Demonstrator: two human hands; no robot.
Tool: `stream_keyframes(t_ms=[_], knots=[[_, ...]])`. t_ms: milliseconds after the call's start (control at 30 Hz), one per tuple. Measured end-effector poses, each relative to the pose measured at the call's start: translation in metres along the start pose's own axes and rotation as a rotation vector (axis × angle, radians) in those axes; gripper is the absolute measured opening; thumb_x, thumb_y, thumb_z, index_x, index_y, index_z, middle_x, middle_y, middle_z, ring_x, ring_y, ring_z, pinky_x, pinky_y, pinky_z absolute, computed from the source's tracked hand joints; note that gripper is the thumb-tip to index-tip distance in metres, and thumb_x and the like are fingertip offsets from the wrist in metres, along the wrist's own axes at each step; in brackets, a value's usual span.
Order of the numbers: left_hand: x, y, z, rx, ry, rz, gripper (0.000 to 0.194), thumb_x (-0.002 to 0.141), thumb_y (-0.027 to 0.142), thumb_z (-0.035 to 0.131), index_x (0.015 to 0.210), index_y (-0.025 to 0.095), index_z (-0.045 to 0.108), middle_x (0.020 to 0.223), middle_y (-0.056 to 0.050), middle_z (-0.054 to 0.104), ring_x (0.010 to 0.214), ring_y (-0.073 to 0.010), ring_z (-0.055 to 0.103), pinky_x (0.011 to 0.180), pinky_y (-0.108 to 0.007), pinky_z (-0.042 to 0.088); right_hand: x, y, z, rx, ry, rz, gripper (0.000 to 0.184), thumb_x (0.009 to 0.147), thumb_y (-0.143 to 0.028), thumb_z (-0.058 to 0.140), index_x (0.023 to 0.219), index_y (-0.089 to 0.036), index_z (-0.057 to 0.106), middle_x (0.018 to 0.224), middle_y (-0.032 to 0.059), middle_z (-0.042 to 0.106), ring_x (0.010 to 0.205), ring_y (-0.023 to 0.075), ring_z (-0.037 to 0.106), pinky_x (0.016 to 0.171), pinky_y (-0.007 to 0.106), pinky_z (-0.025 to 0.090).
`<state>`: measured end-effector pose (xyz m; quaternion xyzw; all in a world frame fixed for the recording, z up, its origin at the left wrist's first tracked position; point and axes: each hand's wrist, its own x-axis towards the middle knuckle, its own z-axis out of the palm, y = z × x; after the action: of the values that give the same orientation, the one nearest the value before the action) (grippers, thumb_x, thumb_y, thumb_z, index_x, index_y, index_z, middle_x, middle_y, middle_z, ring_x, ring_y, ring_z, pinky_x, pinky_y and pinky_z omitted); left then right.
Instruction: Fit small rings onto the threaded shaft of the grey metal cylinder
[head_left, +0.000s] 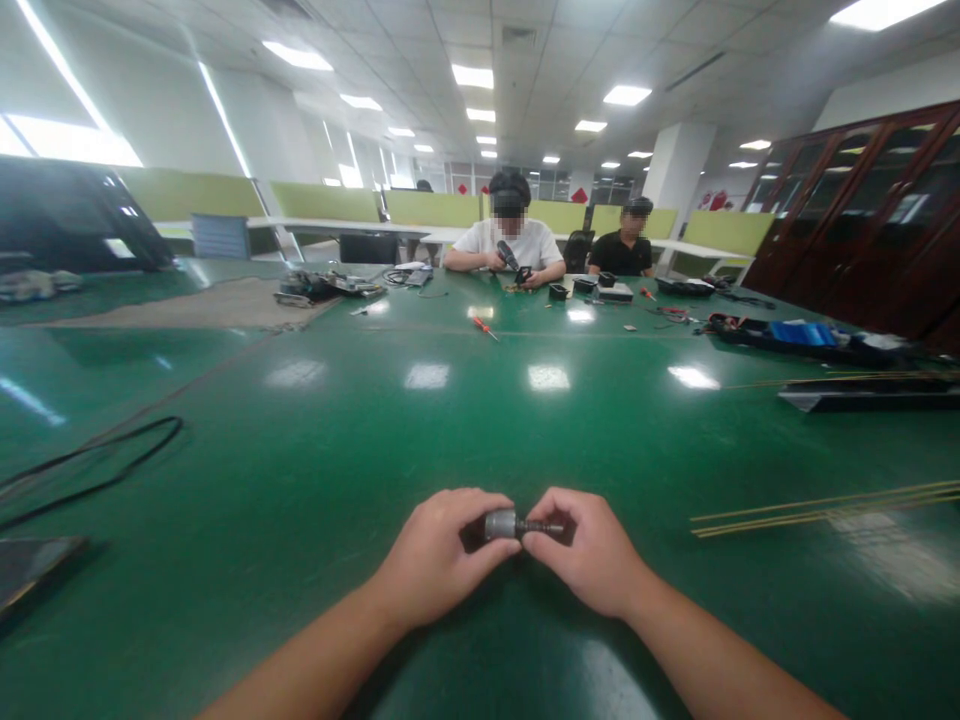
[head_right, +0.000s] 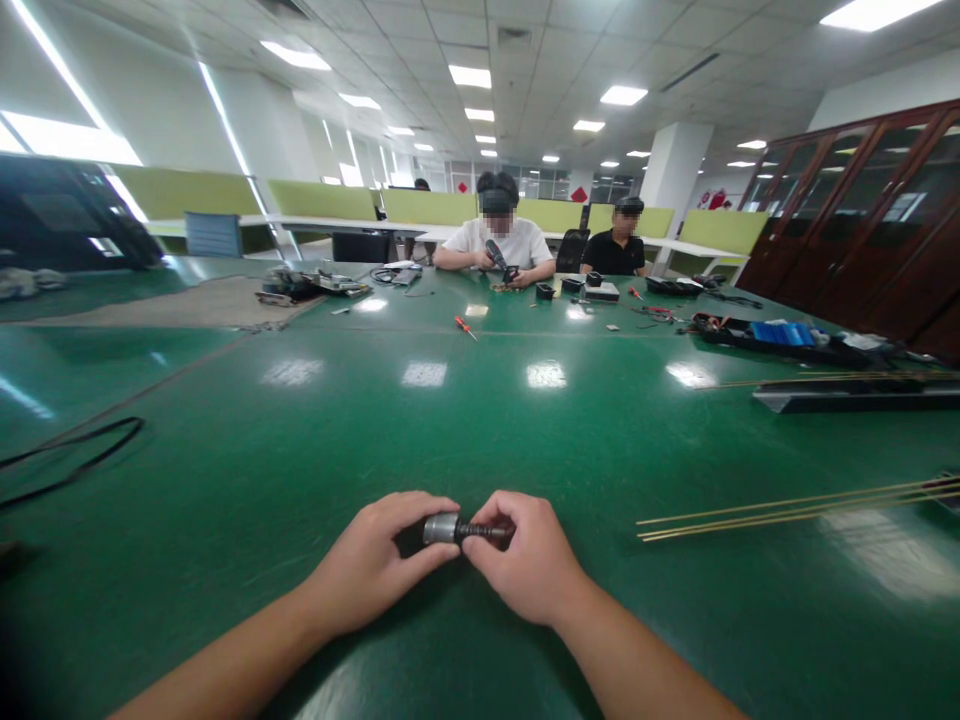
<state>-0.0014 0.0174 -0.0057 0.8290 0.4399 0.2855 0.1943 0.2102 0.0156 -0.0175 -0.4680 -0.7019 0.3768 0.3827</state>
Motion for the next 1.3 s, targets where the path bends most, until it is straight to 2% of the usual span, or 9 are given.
stream_keyframes(t_ms=[1300], knots=[[-0.0014,-0.0006,-0.0009,0.005,0.031,0.001,0.024,0.086,0.037,0.073,0.108,0.028,0.069,0.098,0.002,0.074,0.089,-0.0203,0.066,0.082,-0.033,0.045,-0.0013,-0.0019,0.0004,0.027,-0.006,0.020,0.004,0.078,-0.019,0.066,0.075,-0.018,0.063,0.066,-0.0020,0.061,0.061,0.0137,0.055,0.057,0.023,0.039]])
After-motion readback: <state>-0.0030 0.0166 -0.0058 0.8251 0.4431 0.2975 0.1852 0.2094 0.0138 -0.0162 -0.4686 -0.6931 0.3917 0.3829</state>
